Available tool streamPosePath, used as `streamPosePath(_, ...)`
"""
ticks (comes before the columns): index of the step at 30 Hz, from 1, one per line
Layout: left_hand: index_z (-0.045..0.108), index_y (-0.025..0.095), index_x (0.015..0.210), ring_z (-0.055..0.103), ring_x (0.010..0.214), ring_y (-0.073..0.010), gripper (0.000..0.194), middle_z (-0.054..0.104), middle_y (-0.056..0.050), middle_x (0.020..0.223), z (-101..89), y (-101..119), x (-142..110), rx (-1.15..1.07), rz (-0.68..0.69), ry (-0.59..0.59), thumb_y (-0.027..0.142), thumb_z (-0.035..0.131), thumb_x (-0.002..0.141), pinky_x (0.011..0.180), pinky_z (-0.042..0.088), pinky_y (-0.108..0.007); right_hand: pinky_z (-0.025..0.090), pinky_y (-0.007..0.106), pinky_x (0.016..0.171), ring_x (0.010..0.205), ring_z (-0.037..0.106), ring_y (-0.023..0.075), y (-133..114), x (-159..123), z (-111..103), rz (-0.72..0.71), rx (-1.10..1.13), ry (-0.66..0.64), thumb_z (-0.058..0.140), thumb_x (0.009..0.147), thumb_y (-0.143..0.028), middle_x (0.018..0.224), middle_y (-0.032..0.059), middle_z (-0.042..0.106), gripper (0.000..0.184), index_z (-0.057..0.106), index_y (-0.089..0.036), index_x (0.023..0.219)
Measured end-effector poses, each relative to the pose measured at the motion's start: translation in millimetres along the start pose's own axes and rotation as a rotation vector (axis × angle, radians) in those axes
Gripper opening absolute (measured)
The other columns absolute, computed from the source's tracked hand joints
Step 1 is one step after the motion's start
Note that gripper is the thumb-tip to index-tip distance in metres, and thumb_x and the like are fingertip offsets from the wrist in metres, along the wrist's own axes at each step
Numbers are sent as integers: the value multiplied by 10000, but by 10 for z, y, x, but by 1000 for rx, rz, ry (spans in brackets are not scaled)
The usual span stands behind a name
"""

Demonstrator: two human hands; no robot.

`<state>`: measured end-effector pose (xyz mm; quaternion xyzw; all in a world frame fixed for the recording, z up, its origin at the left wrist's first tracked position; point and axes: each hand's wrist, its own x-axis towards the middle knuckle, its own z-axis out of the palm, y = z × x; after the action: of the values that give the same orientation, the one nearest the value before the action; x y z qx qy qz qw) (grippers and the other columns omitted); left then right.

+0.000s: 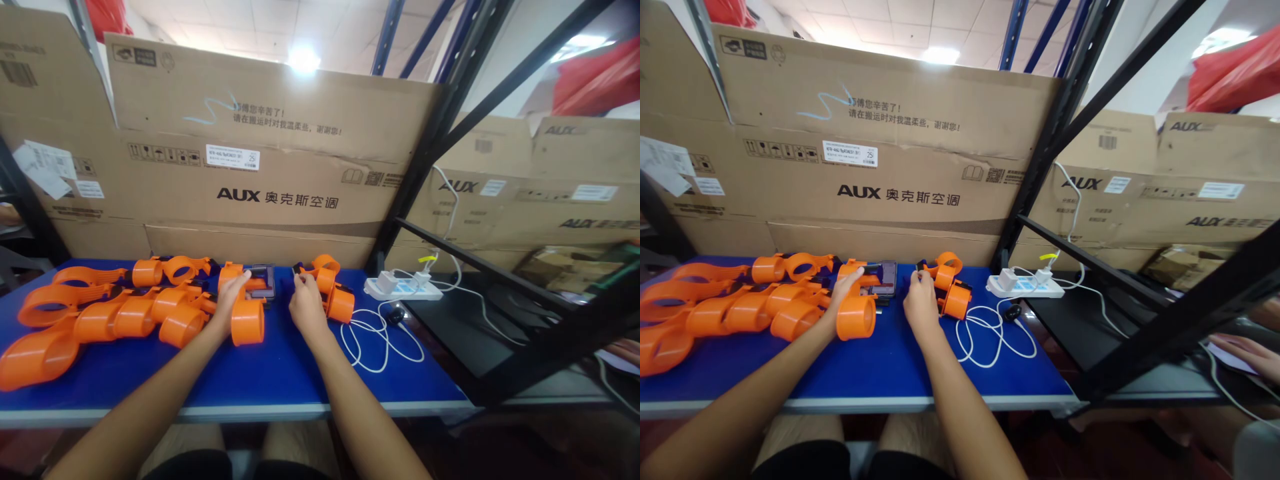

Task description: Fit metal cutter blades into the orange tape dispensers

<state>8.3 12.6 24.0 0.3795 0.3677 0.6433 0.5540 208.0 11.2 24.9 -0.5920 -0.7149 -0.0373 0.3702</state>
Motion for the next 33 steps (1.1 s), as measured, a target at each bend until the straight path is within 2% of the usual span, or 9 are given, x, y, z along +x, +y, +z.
streamPosePath(4, 644, 187, 683, 521, 435, -128, 415, 590, 12, 509, -4, -36, -14, 88, 24, 20, 554, 832, 732, 460, 409, -256, 493, 378, 1008, 1122, 592, 275, 35, -2, 79, -40, -58, -57, 438, 790, 59, 1254, 184, 599, 575, 645, -120, 1296)
streamPosePath(8, 616, 191, 602, 515, 475, -123, 440, 567, 16, 510, 9, -52, -17, 146, 54, 10, 553, 830, 731, 484, 391, -246, 487, 362, 993, 1093, 601, 270, 36, -5, 55, -64, -102, -93, 446, 851, 24, 1228, 194, 607, 483, 665, -100, 1262)
streamPosePath(12, 657, 188, 673, 519, 495, -124, 408, 580, 22, 553, -2, -72, 7, 169, 78, -7, 558, 821, 729, 499, 391, -245, 442, 386, 1043, 1147, 573, 287, -31, -38, -2, -124, -131, -131, 526, 974, -233, 1232, 168, 626, 340, 670, -148, 1271)
streamPosePath(14, 652, 188, 668, 520, 498, -126, 419, 577, 22, 557, -13, -82, 19, 179, 84, -18, 569, 815, 727, 497, 386, -246, 430, 422, 1035, 1151, 559, 315, -72, -69, -10, -147, -155, -162, 601, 947, -374, 1222, 161, 640, 375, 677, -173, 1255)
streamPosePath(16, 636, 189, 651, 513, 494, -125, 438, 572, 21, 557, -23, -89, 27, 187, 86, -28, 585, 807, 728, 490, 377, -246, 425, 444, 1008, 1138, 552, 336, -104, -101, -1, -155, -183, -193, 660, 894, -432, 1224, 172, 644, 423, 683, -173, 1229)
streamPosePath(23, 652, 196, 691, 511, 494, -129, 431, 556, 27, 547, -32, -89, 40, 193, 89, -16, 596, 811, 717, 493, 382, -247, 360, 491, 963, 1070, 565, 342, -161, -137, 41, -117, -275, -236, 627, 871, -326, 1151, 190, 666, 284, 706, -168, 1094)
streamPosePath(30, 635, 198, 666, 498, 482, -122, 428, 557, 28, 536, -23, -92, 36, 202, 92, -18, 582, 817, 721, 476, 368, -237, 296, 574, 990, 1104, 532, 396, -248, -76, 58, -48, -251, -168, 614, 842, -229, 1087, 243, 670, 261, 723, -122, 1053)
streamPosePath(33, 643, 199, 689, 520, 493, -124, 406, 583, 26, 548, -20, -98, 47, 191, 96, -22, 562, 822, 721, 488, 382, -233, 301, 588, 999, 1170, 496, 417, -262, -46, 15, -33, -175, -114, 594, 861, -229, 1136, 257, 657, 285, 719, -120, 1093)
